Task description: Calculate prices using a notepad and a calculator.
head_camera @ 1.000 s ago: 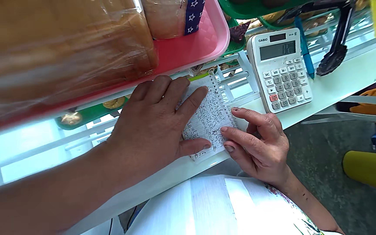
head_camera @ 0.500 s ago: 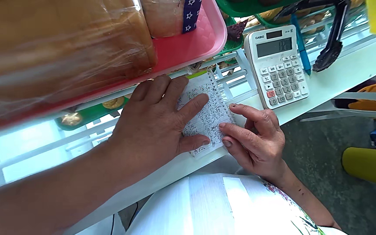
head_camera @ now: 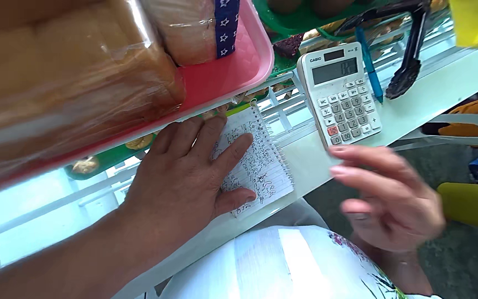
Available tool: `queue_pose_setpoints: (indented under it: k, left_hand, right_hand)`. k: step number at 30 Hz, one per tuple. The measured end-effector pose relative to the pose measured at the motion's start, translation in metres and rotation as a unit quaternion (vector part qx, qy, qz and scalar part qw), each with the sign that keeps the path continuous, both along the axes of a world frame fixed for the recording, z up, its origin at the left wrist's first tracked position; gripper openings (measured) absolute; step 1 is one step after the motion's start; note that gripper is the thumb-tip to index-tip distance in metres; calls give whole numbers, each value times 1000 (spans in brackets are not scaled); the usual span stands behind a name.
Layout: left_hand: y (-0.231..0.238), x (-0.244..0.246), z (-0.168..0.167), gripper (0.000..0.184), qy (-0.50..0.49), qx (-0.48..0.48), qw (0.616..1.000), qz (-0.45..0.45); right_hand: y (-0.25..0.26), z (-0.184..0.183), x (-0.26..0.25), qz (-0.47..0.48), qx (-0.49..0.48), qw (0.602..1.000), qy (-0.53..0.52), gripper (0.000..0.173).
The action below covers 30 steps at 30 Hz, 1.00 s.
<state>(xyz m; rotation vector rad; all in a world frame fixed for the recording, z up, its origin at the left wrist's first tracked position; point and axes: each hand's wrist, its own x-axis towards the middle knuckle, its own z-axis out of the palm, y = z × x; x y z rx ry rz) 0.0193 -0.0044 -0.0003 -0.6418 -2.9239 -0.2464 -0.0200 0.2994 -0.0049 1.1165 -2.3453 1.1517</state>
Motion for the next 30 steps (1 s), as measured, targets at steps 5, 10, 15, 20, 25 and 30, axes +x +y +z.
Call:
queue_pose_setpoints:
  k: [5, 10, 15, 20, 25, 30]
  left_hand:
    - [2, 2, 2, 78, -2, -12, 1000, 6]
    - [2, 1, 4, 77, -17, -17, 1000, 3]
    - [2, 2, 2, 77, -19, -17, 1000, 2]
    - [3, 1, 2, 76, -14, -12, 1000, 2]
    - [3, 1, 2, 76, -14, -11, 1000, 1]
    - [3, 1, 2, 76, -17, -13, 1000, 3]
  right_hand:
    - [37, 1, -33, -82, -52, 995, 40, 38]
    - [50, -23, -49, -106, -86, 991, 9, 46]
    - [53, -33, -56, -108, -133, 985, -1, 49]
    - [57, -41, -65, -121, -159, 980, 6, 53]
    - [50, -48, -67, -141, -174, 974, 28, 55]
    - [45, -53, -68, -162, -160, 972, 63, 52]
